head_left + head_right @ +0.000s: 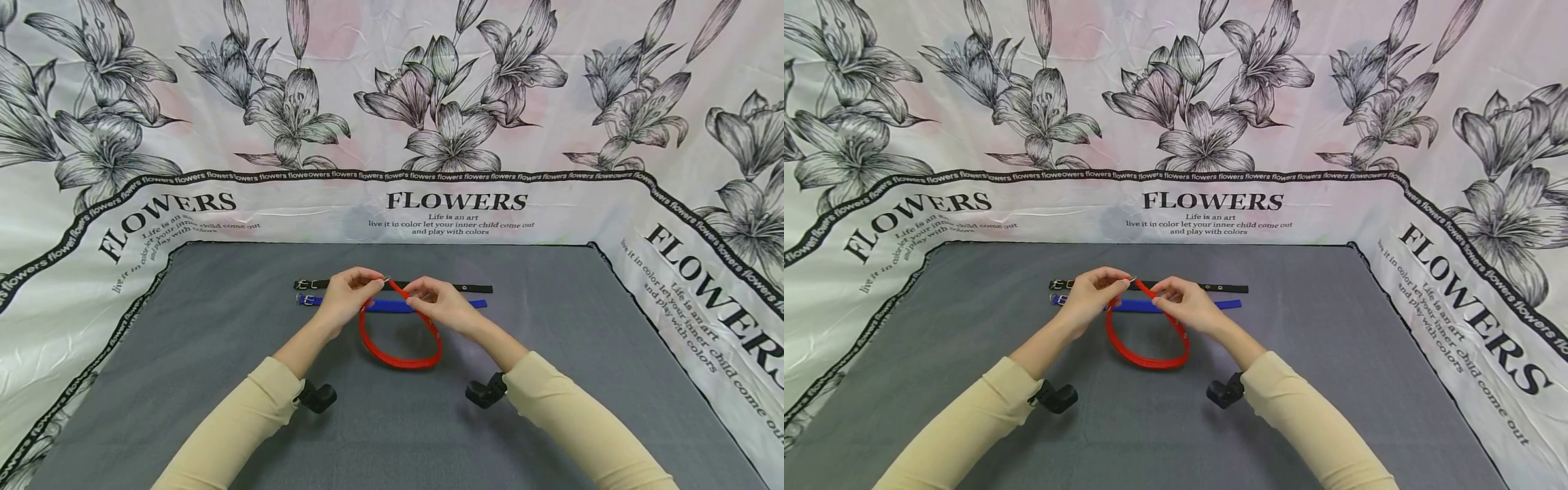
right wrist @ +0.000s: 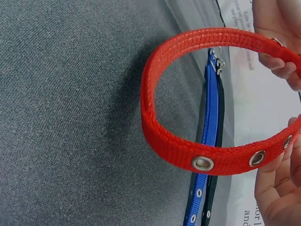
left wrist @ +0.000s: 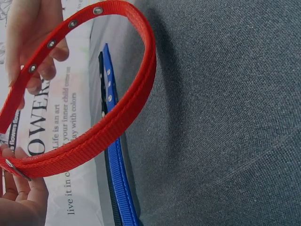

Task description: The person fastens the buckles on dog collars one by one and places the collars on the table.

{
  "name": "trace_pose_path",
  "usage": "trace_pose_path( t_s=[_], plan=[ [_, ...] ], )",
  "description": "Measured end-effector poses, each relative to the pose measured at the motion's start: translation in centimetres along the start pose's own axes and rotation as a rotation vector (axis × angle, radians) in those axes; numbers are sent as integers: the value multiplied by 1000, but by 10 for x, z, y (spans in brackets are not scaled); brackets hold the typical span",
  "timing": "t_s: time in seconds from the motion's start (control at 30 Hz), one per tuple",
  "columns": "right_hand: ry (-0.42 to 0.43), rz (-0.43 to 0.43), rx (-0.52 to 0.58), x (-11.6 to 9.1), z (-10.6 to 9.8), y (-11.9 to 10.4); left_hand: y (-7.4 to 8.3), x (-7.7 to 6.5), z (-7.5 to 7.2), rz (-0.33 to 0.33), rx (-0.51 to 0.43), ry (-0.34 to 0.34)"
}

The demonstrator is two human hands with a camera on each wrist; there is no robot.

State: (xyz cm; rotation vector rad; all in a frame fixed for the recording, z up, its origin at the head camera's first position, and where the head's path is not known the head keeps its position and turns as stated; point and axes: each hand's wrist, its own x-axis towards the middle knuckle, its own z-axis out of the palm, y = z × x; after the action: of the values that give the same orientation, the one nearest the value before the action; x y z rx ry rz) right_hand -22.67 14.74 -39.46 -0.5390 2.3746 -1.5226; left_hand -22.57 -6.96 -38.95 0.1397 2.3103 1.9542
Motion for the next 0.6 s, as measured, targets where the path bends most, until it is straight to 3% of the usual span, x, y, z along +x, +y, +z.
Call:
trace_pose_path(
  t_s=[0.6],
  plan=[
    [16,-22,-17,0,3,-1,2,0,3,-43,21,-26]
  ],
)
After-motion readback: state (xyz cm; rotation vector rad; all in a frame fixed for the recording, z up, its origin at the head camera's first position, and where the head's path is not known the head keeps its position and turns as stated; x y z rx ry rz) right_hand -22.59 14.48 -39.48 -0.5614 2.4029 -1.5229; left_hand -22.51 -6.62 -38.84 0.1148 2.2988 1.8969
